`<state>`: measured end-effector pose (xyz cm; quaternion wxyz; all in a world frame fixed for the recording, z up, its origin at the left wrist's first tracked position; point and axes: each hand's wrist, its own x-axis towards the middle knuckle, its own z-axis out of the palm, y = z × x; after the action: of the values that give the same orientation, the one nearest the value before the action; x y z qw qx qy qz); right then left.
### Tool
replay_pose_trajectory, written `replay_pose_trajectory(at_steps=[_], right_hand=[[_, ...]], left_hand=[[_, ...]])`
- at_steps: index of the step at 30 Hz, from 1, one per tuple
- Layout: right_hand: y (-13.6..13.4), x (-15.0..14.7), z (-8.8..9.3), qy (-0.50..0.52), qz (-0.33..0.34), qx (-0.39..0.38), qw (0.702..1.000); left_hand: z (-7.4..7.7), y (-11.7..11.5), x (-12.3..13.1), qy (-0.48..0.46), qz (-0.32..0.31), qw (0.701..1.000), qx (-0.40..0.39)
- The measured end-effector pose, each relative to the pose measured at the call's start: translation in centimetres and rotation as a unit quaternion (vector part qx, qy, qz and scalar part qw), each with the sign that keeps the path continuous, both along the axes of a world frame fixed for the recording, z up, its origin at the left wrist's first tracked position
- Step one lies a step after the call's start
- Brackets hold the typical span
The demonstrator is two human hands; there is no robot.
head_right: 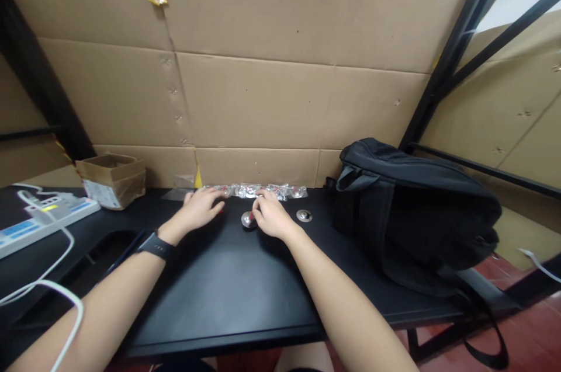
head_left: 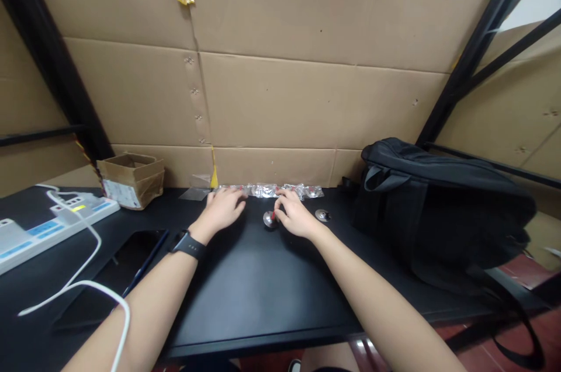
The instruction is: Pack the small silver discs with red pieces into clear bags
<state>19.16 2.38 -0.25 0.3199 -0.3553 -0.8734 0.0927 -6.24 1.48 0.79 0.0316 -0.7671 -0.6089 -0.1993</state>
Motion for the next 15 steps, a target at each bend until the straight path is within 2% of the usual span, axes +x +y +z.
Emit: replay_pose_trajectory(at_steps=[2, 4, 7, 9, 10, 12, 15], right_hand=[[0.3, 0.0, -0.4, -0.012, -0.008, 0.001, 1.0], [0.4, 0.1, -0.5, -0.021, -0.011, 0.0, 1.0], [0.9, 0.8, -0.1, -0.037, 0.005, -0.019, 0.999], [1.5, 2.4, 0.4, -0.056, 0.002, -0.037, 0.998], [1.9, 3.5, 0.8, -0.071, -0.014, -0.044, 0.996], [2.7, 6.3, 1.4, -0.105, -0.088, -0.06, 0.989], [3.6, 10.4, 2.0, -0.144, -0.186, -0.144, 0.961]], left_hand=[[0.1, 0.6, -1.7, 0.017, 0.026, 0.999, -0.031], [-0.2, 1.0, -2.7, 0.011, 0.022, 0.998, -0.063], [-0.8, 1.2, -2.8, -0.01, -0.002, 0.997, -0.073], [-1.3, 1.2, -2.3, -0.019, -0.014, 0.998, -0.066], [-1.4, 1.2, -2.0, -0.022, -0.018, 0.998, -0.062], [-1.5, 1.2, -1.6, -0.031, -0.019, 0.998, -0.054], [-1.2, 1.0, -1.0, -0.055, -0.013, 0.997, -0.045]])
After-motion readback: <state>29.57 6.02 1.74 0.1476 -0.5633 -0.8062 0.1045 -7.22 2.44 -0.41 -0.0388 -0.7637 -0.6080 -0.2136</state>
